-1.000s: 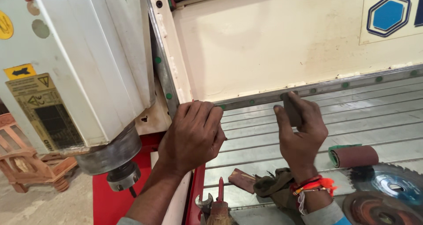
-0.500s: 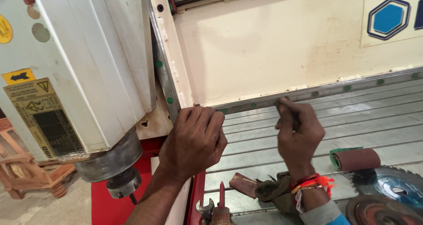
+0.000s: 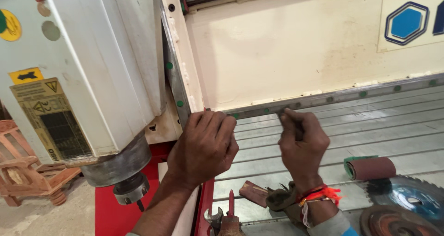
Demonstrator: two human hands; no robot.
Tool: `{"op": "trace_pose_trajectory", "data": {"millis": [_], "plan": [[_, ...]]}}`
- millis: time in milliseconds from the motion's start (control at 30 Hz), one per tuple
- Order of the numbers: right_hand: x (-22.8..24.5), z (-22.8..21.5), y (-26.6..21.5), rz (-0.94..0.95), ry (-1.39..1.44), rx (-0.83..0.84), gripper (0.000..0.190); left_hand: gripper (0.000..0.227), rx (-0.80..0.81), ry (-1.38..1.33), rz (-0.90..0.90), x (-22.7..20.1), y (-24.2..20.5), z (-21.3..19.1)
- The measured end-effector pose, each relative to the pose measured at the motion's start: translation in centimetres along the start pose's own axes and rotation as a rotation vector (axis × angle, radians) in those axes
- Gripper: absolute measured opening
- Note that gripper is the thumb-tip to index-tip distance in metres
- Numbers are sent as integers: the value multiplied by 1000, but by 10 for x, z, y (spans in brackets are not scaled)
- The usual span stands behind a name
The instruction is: The person wipes the surface and components of a CNC machine using a cloth and a piece of sandpaper.
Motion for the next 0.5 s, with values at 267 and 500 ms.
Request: {"op": "trace_pose_trajectory", "data": {"millis": [267, 500], "plan": [[6, 23, -9, -21, -98, -71, 5, 22, -145, -99, -23, 2, -5, -5], [4, -3, 14, 209, -44, -188, 15, 38, -168, -93, -104, 6, -12, -4]]}}
Point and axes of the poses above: each hand's wrist, its own y-axis towards the middle knuckle, its own z-axis out of the palm, x = y × z, the point moved 1 cm from there along y, towards the middle knuckle, and after that the axes turned 9 degrees about z, right-handed, at the moved point
